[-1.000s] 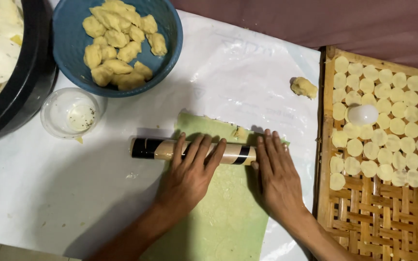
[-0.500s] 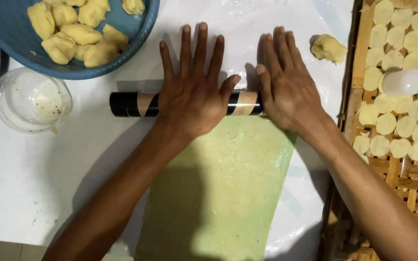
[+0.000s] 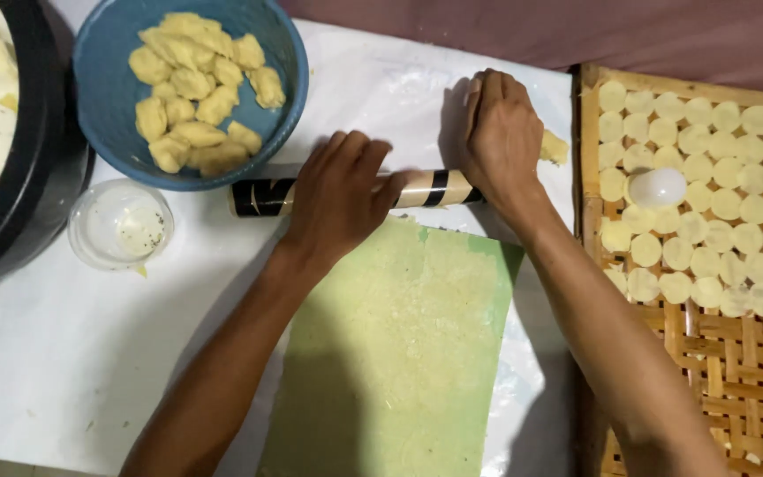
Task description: Rolling out dough and cutting it into small circles using a circular tool.
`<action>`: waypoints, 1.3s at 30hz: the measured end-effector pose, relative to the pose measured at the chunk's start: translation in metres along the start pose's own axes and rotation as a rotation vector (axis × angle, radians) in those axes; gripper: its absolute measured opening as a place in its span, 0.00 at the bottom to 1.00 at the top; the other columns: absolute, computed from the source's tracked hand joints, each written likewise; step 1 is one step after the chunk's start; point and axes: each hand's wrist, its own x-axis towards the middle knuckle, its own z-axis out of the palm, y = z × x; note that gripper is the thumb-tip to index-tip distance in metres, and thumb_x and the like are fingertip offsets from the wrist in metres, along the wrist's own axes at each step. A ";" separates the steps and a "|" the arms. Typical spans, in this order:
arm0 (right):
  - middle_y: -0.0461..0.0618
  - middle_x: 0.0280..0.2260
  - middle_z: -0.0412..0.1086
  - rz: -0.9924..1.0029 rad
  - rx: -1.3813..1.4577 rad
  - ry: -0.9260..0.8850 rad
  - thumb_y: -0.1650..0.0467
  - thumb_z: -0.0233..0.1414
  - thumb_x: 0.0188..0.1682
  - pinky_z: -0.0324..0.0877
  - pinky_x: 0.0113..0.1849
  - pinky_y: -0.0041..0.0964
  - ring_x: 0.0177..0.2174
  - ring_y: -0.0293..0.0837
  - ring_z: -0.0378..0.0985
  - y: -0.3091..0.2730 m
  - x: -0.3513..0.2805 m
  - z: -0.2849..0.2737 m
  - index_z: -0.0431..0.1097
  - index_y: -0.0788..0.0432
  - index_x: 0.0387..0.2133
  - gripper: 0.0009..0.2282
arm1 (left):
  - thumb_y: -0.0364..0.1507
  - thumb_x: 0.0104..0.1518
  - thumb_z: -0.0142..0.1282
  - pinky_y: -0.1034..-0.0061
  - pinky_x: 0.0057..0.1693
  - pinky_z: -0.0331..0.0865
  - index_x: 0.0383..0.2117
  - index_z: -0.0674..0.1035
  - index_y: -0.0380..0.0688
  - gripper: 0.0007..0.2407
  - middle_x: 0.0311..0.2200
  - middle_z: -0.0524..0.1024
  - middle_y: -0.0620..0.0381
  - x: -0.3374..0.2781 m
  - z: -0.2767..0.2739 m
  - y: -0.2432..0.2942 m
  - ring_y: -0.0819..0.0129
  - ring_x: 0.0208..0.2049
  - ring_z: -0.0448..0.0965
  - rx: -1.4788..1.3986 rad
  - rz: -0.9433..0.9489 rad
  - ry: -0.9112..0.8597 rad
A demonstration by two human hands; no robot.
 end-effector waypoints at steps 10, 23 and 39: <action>0.52 0.35 0.72 -0.155 0.305 -0.015 0.72 0.55 0.58 0.72 0.41 0.48 0.39 0.55 0.76 0.006 -0.037 -0.026 0.76 0.60 0.37 0.04 | 0.45 0.64 0.56 0.70 0.35 0.68 0.25 0.78 0.49 0.16 0.22 0.66 0.61 -0.010 0.036 -0.046 0.64 0.26 0.74 0.333 0.099 0.116; 0.54 0.34 0.68 -0.260 0.320 -0.124 0.74 0.59 0.49 0.72 0.38 0.49 0.37 0.58 0.75 -0.010 -0.042 -0.030 0.72 0.60 0.36 0.06 | 0.40 0.67 0.45 0.61 0.32 0.76 0.24 0.76 0.46 0.16 0.22 0.75 0.54 -0.001 0.060 -0.056 0.55 0.28 0.83 0.188 -0.179 -0.088; 0.57 0.27 0.78 0.175 0.608 -0.513 0.77 0.59 0.45 0.75 0.34 0.48 0.29 0.55 0.82 -0.052 -0.088 -0.073 0.74 0.62 0.38 0.08 | 0.44 0.70 0.38 0.57 0.35 0.77 0.28 0.77 0.46 0.20 0.25 0.75 0.55 0.005 0.049 -0.052 0.53 0.31 0.83 0.103 -0.271 -0.265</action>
